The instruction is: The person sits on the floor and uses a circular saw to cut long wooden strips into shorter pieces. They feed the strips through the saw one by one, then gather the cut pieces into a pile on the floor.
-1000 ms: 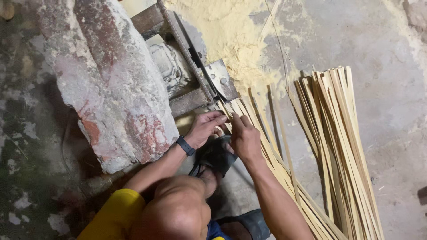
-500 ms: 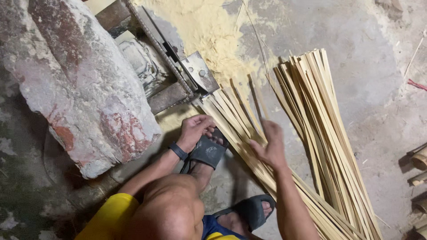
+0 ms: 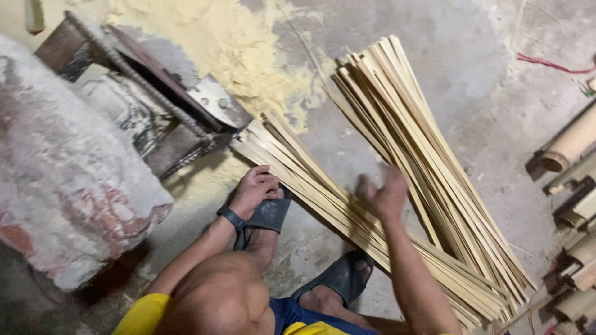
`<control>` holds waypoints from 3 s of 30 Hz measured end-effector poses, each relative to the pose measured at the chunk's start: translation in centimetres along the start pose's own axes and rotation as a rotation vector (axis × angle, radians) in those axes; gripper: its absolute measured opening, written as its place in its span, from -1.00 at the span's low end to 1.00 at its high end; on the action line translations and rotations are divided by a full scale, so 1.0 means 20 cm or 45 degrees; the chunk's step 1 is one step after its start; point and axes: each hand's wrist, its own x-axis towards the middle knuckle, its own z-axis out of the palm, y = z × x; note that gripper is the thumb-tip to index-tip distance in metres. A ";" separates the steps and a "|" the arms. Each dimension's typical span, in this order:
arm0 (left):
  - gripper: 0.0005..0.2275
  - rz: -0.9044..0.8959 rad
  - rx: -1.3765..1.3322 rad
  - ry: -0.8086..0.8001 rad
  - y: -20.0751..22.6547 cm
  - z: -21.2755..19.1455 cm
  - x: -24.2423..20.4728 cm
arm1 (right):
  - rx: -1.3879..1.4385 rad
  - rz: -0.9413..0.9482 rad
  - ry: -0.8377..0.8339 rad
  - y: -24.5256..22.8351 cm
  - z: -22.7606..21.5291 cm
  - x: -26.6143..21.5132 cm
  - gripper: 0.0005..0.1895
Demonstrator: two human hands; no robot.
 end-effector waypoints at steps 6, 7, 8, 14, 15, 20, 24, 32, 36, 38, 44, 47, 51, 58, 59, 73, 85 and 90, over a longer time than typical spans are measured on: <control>-0.53 -0.003 -0.023 0.002 -0.02 0.01 -0.02 | -0.596 0.403 -0.390 0.53 -0.11 0.03 -0.68; -0.55 -0.030 -0.041 0.017 -0.01 0.01 -0.02 | -0.622 0.435 -0.470 0.56 -0.10 0.02 -0.71; -0.57 -0.029 -0.016 0.022 -0.01 0.00 -0.03 | -0.648 0.466 -0.558 0.59 -0.10 0.00 -0.73; -0.65 -0.034 0.046 0.034 0.03 0.02 -0.06 | -0.848 0.301 -0.437 0.61 -0.12 -0.03 -0.72; -0.65 -0.033 0.050 0.018 0.02 0.03 -0.06 | -0.810 0.314 -0.489 0.60 -0.14 -0.04 -0.76; -0.65 0.010 0.002 -0.055 0.06 0.07 -0.07 | -0.520 0.409 -0.543 0.53 -0.30 0.01 -0.80; -0.62 0.087 -0.005 -0.129 0.14 0.11 -0.08 | 0.113 0.190 -0.141 0.47 -0.43 0.03 -0.88; -0.47 0.663 -0.205 -0.782 0.38 0.24 -0.19 | 0.328 -0.348 -0.461 0.04 -0.45 -0.13 -0.72; -0.59 0.555 -0.258 -0.631 0.39 0.18 -0.26 | 0.324 -0.374 -0.629 -0.17 -0.47 -0.22 -0.75; -0.63 0.523 -0.372 -0.616 0.38 0.15 -0.25 | 0.315 -0.395 -0.576 -0.24 -0.45 -0.23 -0.80; -0.65 0.214 -0.354 -0.313 0.34 0.09 -0.20 | 0.208 -0.357 -0.482 -0.43 -0.33 -0.24 -0.85; -0.63 0.440 -0.374 -0.382 0.36 0.08 -0.14 | 0.206 -0.353 -0.477 -0.50 -0.31 -0.21 -0.85; -0.57 0.453 -0.392 -0.253 0.37 0.04 -0.14 | 0.247 -0.358 -0.460 -0.61 -0.33 -0.18 -0.84; -0.55 0.483 -0.430 -0.201 0.35 0.02 -0.16 | 0.272 -0.381 -0.488 -0.77 -0.34 -0.15 -0.88; -0.55 0.490 -0.439 -0.204 0.35 0.02 -0.16 | 0.244 -0.348 -0.520 -0.78 -0.33 -0.15 -0.89; -0.61 0.058 0.083 -0.234 0.18 0.05 -0.11 | -0.109 -0.239 -0.668 -0.45 -0.39 -0.26 -0.55; -0.16 1.176 2.006 -0.397 0.10 0.41 -0.07 | -0.069 0.019 -0.743 -0.21 -0.03 -0.31 -0.24; -0.24 1.713 2.404 -0.390 0.05 0.58 0.18 | -0.127 0.147 -0.881 -0.17 0.00 -0.28 -0.42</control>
